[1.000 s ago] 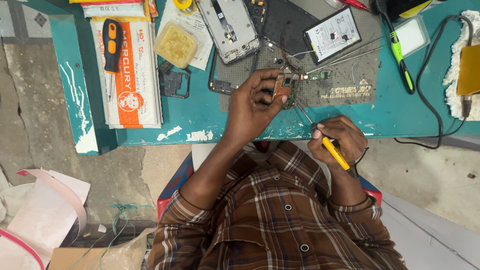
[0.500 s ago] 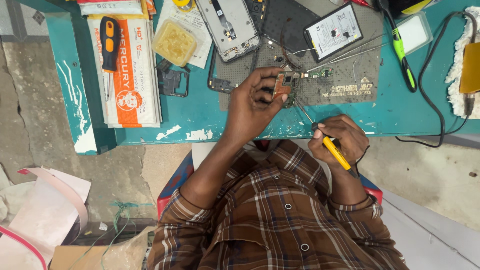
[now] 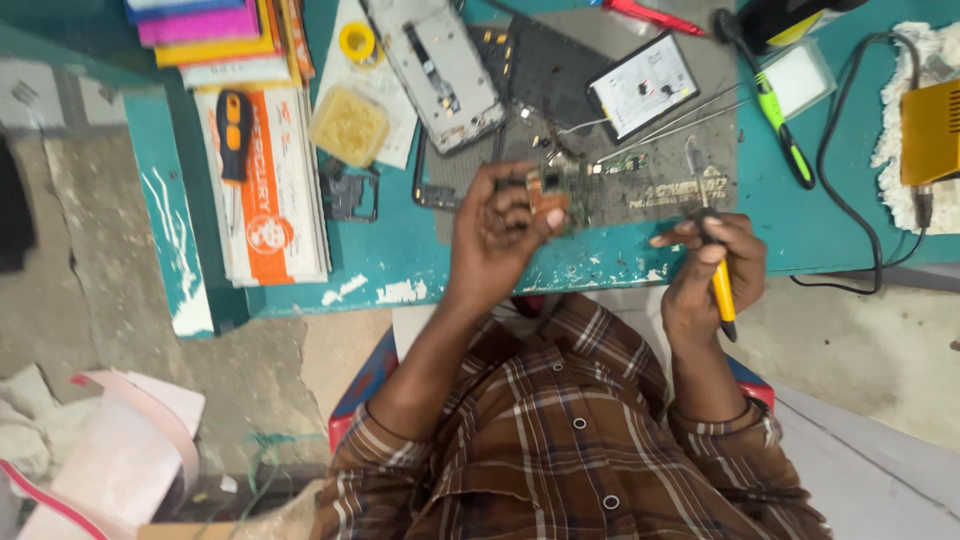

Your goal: The person holds a small circuit board and uses a soldering iron to apply heat and solder to specific points on the board. They repeatedly dip the soldering iron tip into a small container of flux and continue soldering different areas of the board.

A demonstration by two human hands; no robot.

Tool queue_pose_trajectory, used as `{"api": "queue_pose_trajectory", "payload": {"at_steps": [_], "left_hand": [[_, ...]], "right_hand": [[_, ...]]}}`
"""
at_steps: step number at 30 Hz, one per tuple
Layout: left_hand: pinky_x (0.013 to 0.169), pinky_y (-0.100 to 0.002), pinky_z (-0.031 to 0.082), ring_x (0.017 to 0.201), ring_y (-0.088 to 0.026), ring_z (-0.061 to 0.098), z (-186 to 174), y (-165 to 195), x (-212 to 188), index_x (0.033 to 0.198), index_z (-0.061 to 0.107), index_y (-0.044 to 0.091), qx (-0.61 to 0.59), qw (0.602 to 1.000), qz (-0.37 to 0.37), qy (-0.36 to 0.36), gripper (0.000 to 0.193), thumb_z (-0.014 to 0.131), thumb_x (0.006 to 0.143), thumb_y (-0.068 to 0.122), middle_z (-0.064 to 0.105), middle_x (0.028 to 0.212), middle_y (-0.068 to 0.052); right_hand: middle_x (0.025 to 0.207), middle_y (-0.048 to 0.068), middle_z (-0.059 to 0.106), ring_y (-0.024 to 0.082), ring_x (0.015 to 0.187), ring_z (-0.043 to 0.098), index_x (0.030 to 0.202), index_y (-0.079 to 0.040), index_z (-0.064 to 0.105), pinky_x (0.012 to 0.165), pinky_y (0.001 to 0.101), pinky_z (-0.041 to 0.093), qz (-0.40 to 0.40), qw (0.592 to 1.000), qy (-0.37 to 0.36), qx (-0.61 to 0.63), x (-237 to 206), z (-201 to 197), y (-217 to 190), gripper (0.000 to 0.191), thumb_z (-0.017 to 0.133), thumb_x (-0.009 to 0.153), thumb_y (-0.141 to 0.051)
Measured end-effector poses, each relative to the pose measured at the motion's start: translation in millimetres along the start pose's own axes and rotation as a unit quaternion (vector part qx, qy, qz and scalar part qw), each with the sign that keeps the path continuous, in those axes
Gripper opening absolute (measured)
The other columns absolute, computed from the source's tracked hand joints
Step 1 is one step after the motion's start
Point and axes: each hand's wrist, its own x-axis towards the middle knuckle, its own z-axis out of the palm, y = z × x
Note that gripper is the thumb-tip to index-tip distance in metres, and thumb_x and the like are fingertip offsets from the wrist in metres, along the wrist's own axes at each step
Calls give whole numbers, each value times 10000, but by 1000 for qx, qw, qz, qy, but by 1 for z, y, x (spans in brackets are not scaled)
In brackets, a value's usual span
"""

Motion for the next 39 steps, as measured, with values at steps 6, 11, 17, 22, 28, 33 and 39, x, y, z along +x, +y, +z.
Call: {"api": "queue_pose_trajectory", "payload": {"at_steps": [6, 11, 17, 22, 28, 33, 39], "left_hand": [[899, -320, 607, 1055, -203, 737, 23, -11, -29, 1354, 458, 35, -67, 997, 30, -27, 471, 733, 978, -30, 724, 1111, -192], [929, -317, 600, 1113, -214, 715, 23, -8, -41, 1324, 453, 37, -85, 996, 5, -32, 461, 724, 965, -61, 699, 1166, -176], [947, -317, 607, 1140, -214, 715, 24, -3, -43, 1327, 452, 42, -89, 995, 13, -44, 461, 714, 969, -82, 686, 1175, -176], [940, -309, 605, 1137, -203, 707, 24, -1, -47, 1334, 453, 42, -84, 995, 7, -43, 457, 707, 973, -79, 688, 1176, -170], [914, -299, 603, 1121, -185, 705, 23, 3, -46, 1369, 458, 42, -55, 997, 5, -48, 478, 707, 978, -73, 690, 1172, -152], [896, -288, 609, 1126, -172, 714, 21, 6, -47, 1384, 454, 42, -18, 998, -1, -53, 491, 704, 975, -65, 700, 1165, -137], [915, -293, 607, 1124, -172, 712, 22, 5, -46, 1390, 451, 42, -25, 998, 8, -51, 499, 707, 977, -72, 706, 1155, -135]], "right_hand": [[1298, 119, 520, 172, 1082, 624, 1324, -20, 557, 853, 331, 634, 36, 993, -85, -68, -2, 17, -12, 471, 808, 928, 24], [1315, 97, 516, 149, 1135, 618, 1342, -42, 562, 854, 297, 646, 51, 990, -105, -79, 3, 20, -18, 608, 890, 837, 40], [1300, 85, 533, 143, 1141, 612, 1350, -60, 556, 842, 284, 639, 48, 989, -116, -78, 4, 20, -19, 614, 893, 844, 21], [1287, 82, 535, 139, 1116, 623, 1348, -62, 571, 839, 280, 643, 49, 988, -122, -84, 4, 19, -24, 597, 903, 854, -15], [1244, 100, 536, 155, 1111, 630, 1323, -51, 586, 821, 286, 650, 33, 982, -137, -124, 3, 19, -28, 596, 921, 831, -83], [1240, 106, 537, 145, 1066, 636, 1326, -53, 589, 812, 280, 650, 28, 981, -143, -130, 4, 18, -30, 602, 928, 830, -98], [1227, 110, 536, 155, 1072, 636, 1321, -45, 589, 817, 284, 653, 19, 980, -146, -137, 5, 19, -30, 605, 933, 828, -113]]}}
